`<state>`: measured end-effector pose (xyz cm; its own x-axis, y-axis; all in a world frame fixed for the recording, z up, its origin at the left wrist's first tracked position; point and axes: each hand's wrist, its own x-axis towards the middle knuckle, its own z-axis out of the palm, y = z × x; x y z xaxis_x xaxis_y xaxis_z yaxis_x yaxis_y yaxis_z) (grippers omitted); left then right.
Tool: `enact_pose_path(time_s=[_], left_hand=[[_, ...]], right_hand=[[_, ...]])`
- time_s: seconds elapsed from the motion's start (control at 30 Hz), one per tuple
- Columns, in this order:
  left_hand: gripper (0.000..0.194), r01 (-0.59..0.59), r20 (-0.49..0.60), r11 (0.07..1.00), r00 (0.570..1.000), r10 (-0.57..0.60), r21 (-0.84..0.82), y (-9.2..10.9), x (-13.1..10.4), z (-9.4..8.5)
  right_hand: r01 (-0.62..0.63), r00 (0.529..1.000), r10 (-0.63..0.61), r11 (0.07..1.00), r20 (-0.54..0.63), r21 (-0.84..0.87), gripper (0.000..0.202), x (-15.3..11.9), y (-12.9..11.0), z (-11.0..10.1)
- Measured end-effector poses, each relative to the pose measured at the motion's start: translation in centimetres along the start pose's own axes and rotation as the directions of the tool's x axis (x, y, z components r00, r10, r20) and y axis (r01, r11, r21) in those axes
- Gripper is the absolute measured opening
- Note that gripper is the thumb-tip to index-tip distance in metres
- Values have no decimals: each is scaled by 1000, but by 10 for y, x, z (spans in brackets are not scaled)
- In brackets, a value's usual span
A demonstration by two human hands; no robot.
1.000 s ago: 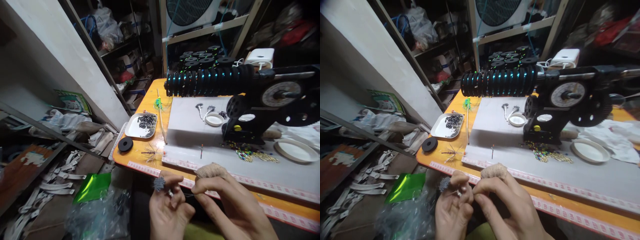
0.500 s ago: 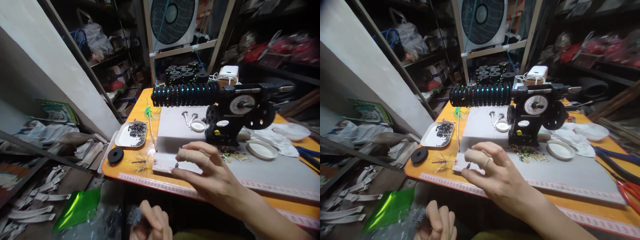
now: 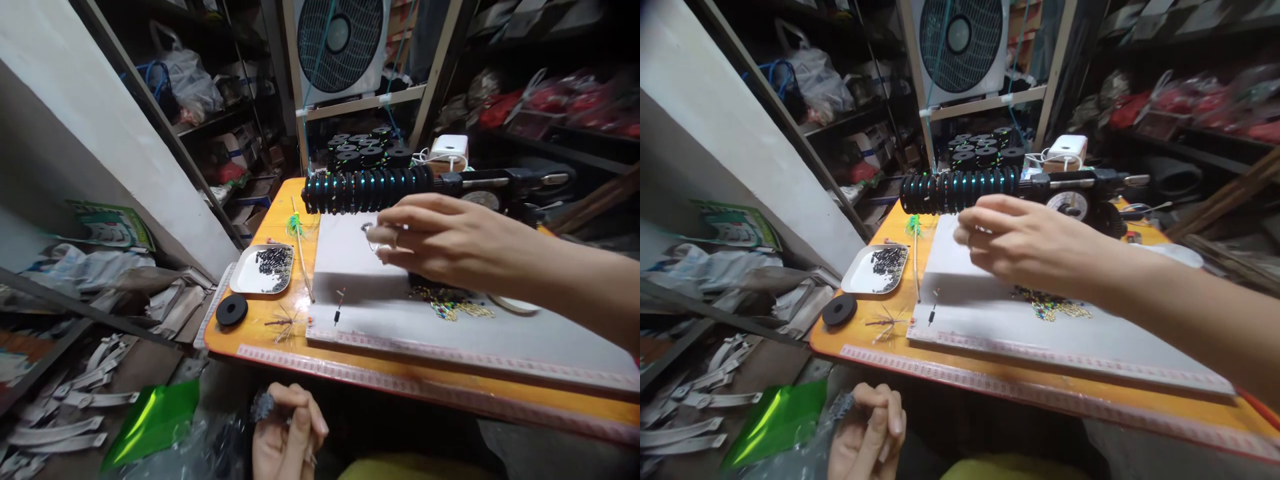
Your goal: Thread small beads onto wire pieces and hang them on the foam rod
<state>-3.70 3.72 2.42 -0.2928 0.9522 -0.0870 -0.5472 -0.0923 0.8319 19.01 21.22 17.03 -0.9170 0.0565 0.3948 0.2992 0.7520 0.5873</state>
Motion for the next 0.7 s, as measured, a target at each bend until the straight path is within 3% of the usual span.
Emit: enact_pose_path(time_s=[0.13, 0.2, 0.3, 0.47, 0.6, 0.7], left_hand=[[17, -115, -81, 969, 987, 136, 219, -4, 7, -8], [16, -170, -88, 929, 974, 210, 328, -3, 8, -12], [12, -158, -48, 916, 981, 189, 367, 2, 7, -14], [19, -31, -42, 936, 998, 48, 351, 8, 0, -9], [26, 7, -55, 938, 998, 13, 346, 9, -4, -7], [51, 30, -33, 950, 999, -20, 310, 8, -5, -8]], right_hand=[[-68, 997, 73, 938, -2, 340, 31, 1, -51, -4], [-95, 995, 100, 904, 10, 416, 30, -1, -81, -2], [-169, 983, 183, 860, 18, 481, 30, -4, -113, 6], [-217, 960, 278, 788, -19, 577, 30, -2, -129, 11], [-239, 945, 325, 732, -18, 638, 21, 1, -135, 10], [-265, 928, 374, 678, -10, 686, 20, -2, -142, 11]])
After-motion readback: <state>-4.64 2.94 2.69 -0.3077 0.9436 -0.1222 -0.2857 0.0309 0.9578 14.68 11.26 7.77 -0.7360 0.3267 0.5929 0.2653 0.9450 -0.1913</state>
